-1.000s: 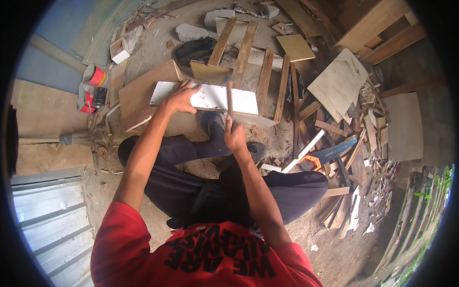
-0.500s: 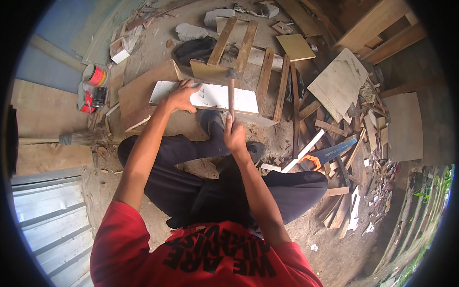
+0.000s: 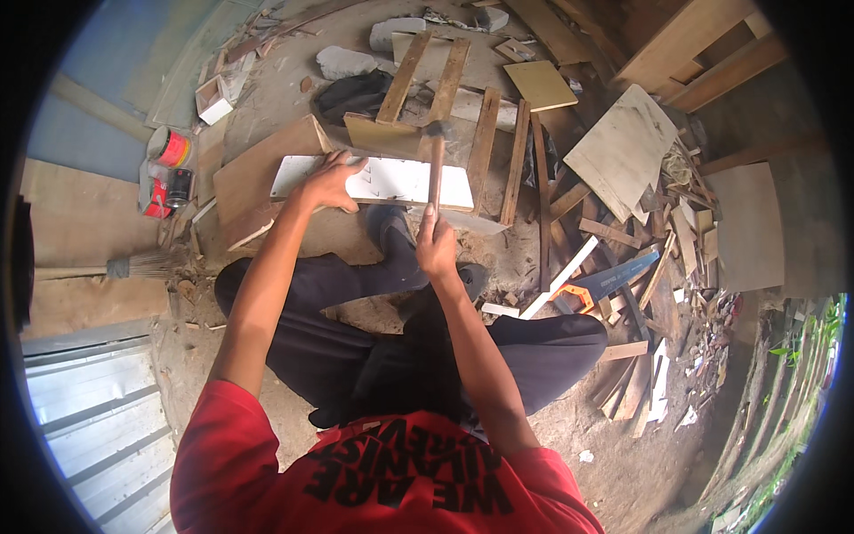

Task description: The person sits on the floor and uses a hammer to repeatedly strike a white rectangular board resting on a wooden pallet. The person adjusts the board's position multiple times and continues hammering along its length.

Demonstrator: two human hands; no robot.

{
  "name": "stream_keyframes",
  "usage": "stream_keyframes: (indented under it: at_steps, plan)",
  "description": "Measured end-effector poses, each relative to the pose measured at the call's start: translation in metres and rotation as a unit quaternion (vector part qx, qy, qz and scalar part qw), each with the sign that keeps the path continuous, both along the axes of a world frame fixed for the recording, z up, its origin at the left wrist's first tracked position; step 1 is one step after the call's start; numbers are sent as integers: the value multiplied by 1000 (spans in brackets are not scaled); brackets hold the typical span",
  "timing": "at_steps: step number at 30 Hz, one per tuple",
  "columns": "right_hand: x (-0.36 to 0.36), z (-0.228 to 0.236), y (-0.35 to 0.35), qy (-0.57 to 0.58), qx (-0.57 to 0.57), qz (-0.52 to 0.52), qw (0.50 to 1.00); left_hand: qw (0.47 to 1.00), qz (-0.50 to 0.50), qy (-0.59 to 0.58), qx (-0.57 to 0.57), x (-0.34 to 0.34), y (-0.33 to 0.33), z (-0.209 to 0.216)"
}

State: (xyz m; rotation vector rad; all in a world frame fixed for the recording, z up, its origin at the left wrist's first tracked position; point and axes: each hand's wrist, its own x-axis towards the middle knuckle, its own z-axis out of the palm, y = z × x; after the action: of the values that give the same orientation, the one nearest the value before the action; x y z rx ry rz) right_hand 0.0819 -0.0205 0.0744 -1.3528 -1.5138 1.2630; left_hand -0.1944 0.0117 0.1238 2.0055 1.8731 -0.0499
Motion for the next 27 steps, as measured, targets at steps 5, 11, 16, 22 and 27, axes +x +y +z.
stream_keyframes:
  at_steps: [5, 11, 16, 22, 27]
  plan:
    - [9, 39, 7, 16, -183, 34, 982, 1000, 6, -2, -5, -1, -7, 3]
    - [9, 4, -3, -96, 23, 26, 995, 1000, -3, -10, -7, 4, -1, 5]
    - [2, 32, -7, -79, 1, 24, 997, 1000, 4, -9, -23, 1, -1, 5]
    - [8, 28, 6, -191, 54, 48, 979, 1000, 3, -14, -25, 1, 1, 6]
    - [11, 26, 0, -168, 68, 48, 982, 1000, -3, -27, -6, -2, 2, 7]
